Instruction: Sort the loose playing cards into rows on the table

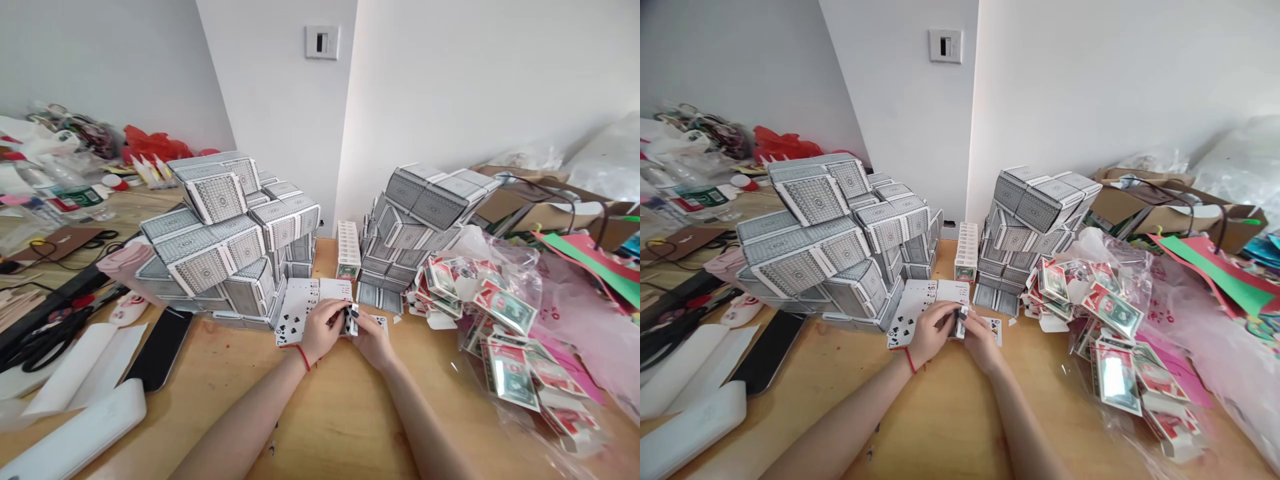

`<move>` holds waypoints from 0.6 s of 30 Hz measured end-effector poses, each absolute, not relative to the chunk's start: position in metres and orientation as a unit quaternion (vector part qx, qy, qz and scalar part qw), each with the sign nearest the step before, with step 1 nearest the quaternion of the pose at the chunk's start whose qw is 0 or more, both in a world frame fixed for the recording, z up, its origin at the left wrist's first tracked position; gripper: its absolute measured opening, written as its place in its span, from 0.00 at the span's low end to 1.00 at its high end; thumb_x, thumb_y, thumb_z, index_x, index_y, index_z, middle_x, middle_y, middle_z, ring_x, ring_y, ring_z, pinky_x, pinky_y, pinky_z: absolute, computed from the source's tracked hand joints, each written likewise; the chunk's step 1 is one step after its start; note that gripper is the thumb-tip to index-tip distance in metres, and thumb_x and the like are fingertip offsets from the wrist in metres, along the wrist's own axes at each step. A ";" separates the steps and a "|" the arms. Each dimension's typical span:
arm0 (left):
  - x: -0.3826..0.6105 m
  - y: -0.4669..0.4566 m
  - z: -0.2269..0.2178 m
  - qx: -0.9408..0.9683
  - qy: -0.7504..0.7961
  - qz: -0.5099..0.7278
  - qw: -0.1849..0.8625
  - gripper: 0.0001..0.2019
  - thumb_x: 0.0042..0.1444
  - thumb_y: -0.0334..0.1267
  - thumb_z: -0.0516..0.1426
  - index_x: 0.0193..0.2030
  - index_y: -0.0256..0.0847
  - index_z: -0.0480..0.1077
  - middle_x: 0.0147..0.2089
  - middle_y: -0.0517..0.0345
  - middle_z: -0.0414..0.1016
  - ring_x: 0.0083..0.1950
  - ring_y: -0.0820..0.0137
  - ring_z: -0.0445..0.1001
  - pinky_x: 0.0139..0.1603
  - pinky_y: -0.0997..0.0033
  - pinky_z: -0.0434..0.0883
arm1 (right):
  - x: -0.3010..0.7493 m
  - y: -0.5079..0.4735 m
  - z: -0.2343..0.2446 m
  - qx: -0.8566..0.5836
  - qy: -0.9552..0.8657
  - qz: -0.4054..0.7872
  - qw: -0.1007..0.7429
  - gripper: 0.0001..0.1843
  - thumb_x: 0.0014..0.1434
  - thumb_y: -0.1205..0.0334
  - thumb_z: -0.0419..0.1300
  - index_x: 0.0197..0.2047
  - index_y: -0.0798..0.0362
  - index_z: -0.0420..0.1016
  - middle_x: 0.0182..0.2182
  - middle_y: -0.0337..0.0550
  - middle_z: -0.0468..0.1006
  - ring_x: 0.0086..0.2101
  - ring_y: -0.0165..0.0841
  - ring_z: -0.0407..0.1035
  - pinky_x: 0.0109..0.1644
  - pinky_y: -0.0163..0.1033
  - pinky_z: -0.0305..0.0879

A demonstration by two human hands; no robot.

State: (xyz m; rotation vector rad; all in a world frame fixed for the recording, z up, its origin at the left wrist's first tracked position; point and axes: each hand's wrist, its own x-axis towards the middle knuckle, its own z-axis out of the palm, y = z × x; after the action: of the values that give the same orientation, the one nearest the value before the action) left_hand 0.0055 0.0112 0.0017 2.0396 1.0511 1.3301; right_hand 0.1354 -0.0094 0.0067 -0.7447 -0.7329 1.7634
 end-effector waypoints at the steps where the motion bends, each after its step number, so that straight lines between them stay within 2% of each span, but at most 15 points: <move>1: 0.006 0.011 0.001 0.743 0.389 0.491 0.236 0.12 0.54 0.28 0.50 0.42 0.41 0.69 0.41 0.54 0.73 0.44 0.70 0.70 0.47 0.66 0.67 | 0.135 -0.010 0.007 -0.312 -0.307 0.735 0.518 0.09 0.48 0.60 0.60 0.34 0.53 0.72 0.31 0.41 0.75 0.36 0.37 0.68 0.38 0.42 0.64; 7: 0.005 0.009 -0.002 0.727 0.408 0.520 0.184 0.10 0.53 0.29 0.51 0.40 0.40 0.69 0.38 0.54 0.74 0.42 0.69 0.71 0.43 0.67 0.69 | 0.134 -0.010 0.007 -0.305 -0.300 0.735 0.526 0.06 0.49 0.60 0.60 0.32 0.52 0.71 0.27 0.39 0.74 0.34 0.36 0.68 0.39 0.40 0.64; 14: 0.005 0.007 -0.004 0.712 0.436 0.531 0.145 0.09 0.53 0.29 0.52 0.39 0.41 0.68 0.38 0.55 0.74 0.41 0.69 0.72 0.43 0.67 0.70 | 0.134 -0.009 0.007 -0.307 -0.285 0.746 0.518 0.10 0.50 0.58 0.60 0.36 0.50 0.72 0.34 0.40 0.74 0.34 0.34 0.67 0.37 0.40 0.64; 18: 0.002 0.006 -0.005 0.675 0.470 0.547 0.157 0.09 0.52 0.30 0.53 0.40 0.39 0.67 0.36 0.54 0.74 0.36 0.71 0.72 0.37 0.71 0.71 | 0.133 -0.010 0.004 -0.304 -0.269 0.748 0.524 0.11 0.50 0.58 0.60 0.38 0.51 0.73 0.36 0.42 0.74 0.33 0.34 0.67 0.37 0.41 0.65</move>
State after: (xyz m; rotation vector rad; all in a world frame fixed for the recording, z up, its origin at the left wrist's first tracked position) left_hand 0.0019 0.0064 -0.0052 1.9330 1.3452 1.5644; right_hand 0.1333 -0.0102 0.0043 -0.7280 -0.6445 1.7912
